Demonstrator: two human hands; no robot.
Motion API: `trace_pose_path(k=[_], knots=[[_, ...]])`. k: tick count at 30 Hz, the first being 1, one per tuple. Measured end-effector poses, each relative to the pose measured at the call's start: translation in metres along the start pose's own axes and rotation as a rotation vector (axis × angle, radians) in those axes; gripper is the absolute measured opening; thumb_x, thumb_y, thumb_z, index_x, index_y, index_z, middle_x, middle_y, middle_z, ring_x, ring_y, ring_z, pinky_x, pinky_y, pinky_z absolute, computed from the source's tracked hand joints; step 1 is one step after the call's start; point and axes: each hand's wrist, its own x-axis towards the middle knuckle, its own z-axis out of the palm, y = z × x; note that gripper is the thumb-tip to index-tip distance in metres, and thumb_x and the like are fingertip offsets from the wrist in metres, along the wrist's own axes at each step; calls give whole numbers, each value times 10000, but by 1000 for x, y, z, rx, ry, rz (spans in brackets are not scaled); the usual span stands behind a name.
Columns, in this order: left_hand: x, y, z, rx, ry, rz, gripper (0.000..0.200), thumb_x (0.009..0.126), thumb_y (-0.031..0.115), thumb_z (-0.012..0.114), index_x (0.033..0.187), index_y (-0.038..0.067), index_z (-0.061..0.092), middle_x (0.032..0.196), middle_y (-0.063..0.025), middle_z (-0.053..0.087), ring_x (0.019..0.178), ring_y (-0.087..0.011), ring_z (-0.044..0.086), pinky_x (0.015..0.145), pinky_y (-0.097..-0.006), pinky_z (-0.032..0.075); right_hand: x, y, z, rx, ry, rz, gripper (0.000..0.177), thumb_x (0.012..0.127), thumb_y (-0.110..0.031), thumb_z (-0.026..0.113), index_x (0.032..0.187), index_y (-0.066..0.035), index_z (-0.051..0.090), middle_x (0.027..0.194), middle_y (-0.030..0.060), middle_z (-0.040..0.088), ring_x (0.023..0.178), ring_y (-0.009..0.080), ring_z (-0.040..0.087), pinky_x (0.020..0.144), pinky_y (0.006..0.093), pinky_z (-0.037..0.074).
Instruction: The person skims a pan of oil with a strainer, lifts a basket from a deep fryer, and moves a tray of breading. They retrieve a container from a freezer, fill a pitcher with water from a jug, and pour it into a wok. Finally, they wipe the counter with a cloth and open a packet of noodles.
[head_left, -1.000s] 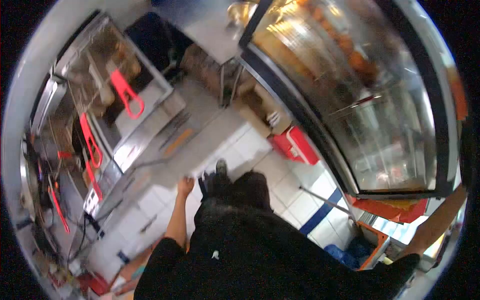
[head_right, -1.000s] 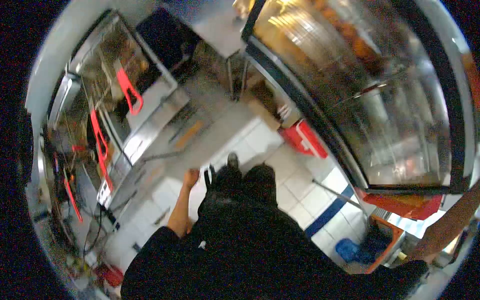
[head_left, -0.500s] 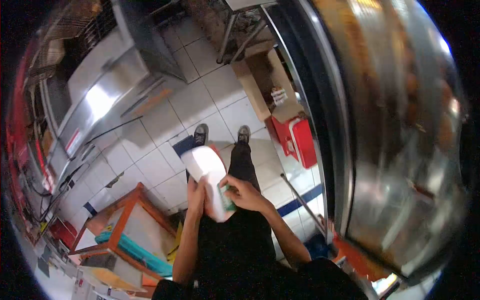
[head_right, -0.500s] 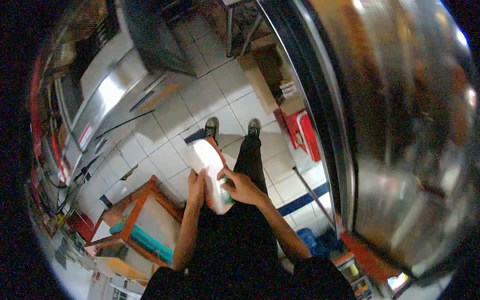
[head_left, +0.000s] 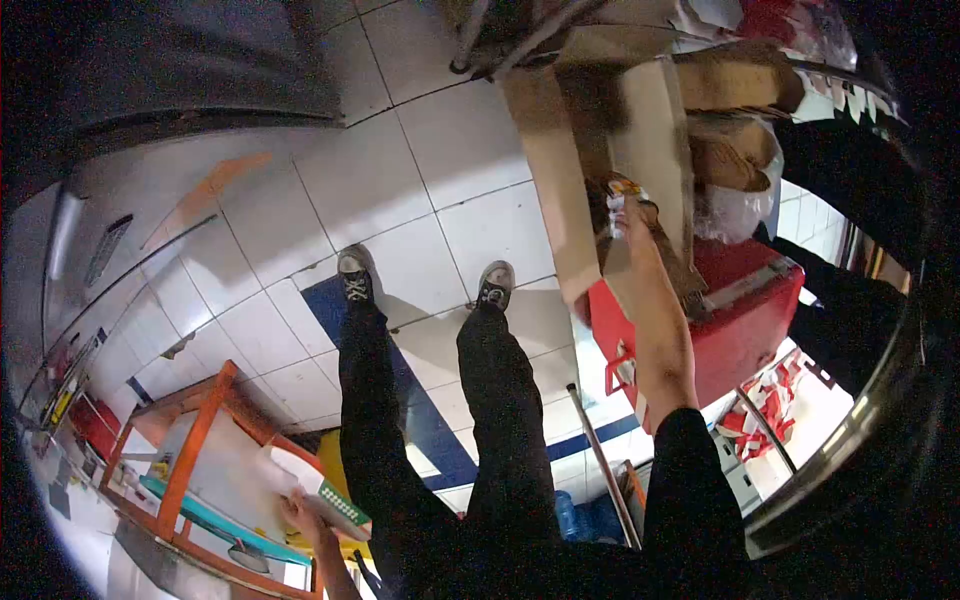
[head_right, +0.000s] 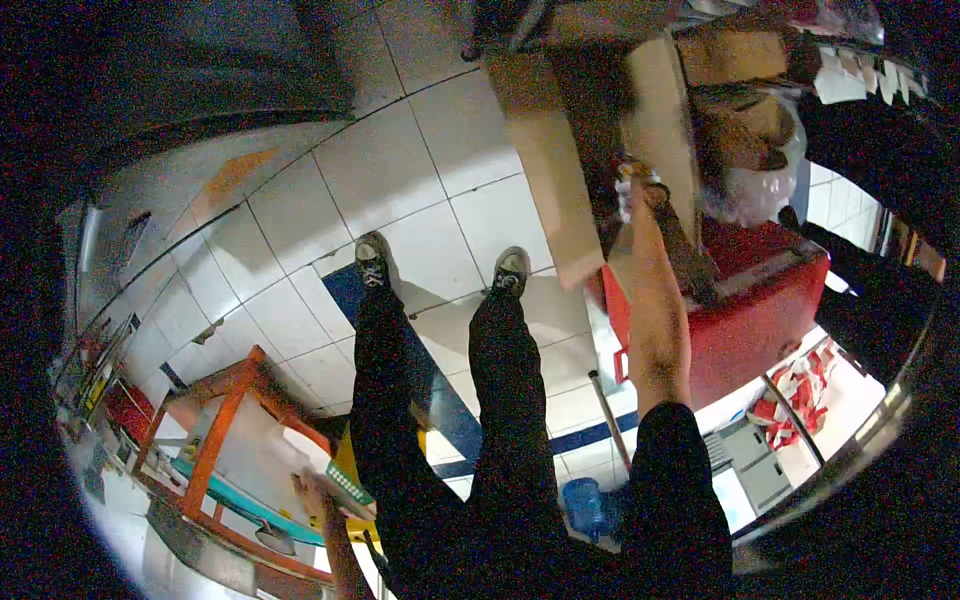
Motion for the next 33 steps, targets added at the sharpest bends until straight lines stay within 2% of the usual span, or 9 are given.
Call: trace_pose_path(k=[4, 7, 13, 15, 18, 20, 25, 27, 33], knots=[[-31, 42, 19, 12, -95, 55, 470, 886, 218, 580, 1265, -20, 437, 1067, -144, 567, 921, -201, 528, 803, -332, 440, 61, 37, 90, -912, 228, 180, 549, 824, -587, 562, 1041, -84, 536, 655, 29, 456, 632, 153, 470, 624, 316, 436], [-45, 62, 47, 42, 92, 33, 269, 869, 149, 526, 1041, -57, 531, 907, -108, 588, 785, -172, 524, 688, -321, 443, 38, 3, 38, -455, 36, -54, 529, 810, -543, 593, 1034, -66, 540, 694, 40, 475, 655, 161, 481, 641, 322, 440], [-68, 53, 20, 180, -173, 9, 208, 853, 183, 566, 729, 16, 560, 639, -62, 538, 578, -156, 494, 511, -349, 411, -118, 99, -66, 145, -4, -288, 497, 781, -455, 655, 1019, -31, 548, 772, 63, 515, 703, 175, 504, 675, 334, 448], [-73, 33, 13, 110, -195, 71, 280, 871, 266, 554, 952, -1, 564, 807, -155, 608, 722, -213, 599, 637, -390, 478, -178, 107, -103, 379, 57, -350, 489, 772, -425, 675, 1014, -19, 551, 798, 71, 528, 719, 180, 512, 687, 338, 451], [-100, 89, -31, 289, 6, 390, 341, 883, 269, 553, 1110, 20, 497, 898, -188, 620, 780, -248, 609, 664, -398, 482, -270, 34, -114, 618, 31, -492, 478, 758, -381, 706, 1006, -2, 555, 837, 83, 548, 742, 187, 523, 704, 344, 455], [-117, 107, -50, -194, -203, -9, 397, 876, 246, 568, 1179, 33, 424, 887, -200, 619, 786, -290, 606, 688, -418, 473, -340, -4, -133, 695, -33, -592, 473, 748, -352, 726, 1001, 10, 557, 863, 90, 562, 758, 192, 531, 715, 348, 458], [-88, 135, -126, -179, 56, -46, 423, 858, 264, 597, 1170, 56, 400, 857, -212, 619, 775, -323, 614, 693, -443, 464, -512, -77, -149, 705, -399, -882, 465, 724, -279, 777, 989, 39, 564, 928, 110, 595, 798, 205, 550, 744, 358, 465], [-49, 136, -141, -247, 206, -85, 447, 845, 305, 615, 1149, 55, 404, 836, -212, 623, 767, -349, 620, 708, -440, 468, -572, -123, -180, 466, -800, -980, 445, 719, -232, 784, 976, 48, 550, 930, 107, 585, 854, 207, 545, 799, 343, 453], [66, 185, -237, -726, 239, -73, 507, 852, 343, 604, 1141, 15, 345, 843, -239, 603, 741, -331, 616, 715, -439, 472, -753, -241, -172, 438, -735, -1138, 405, 704, -86, 772, 989, 2, 499, 932, 111, 558, 847, 204, 553, 788, 336, 467]])
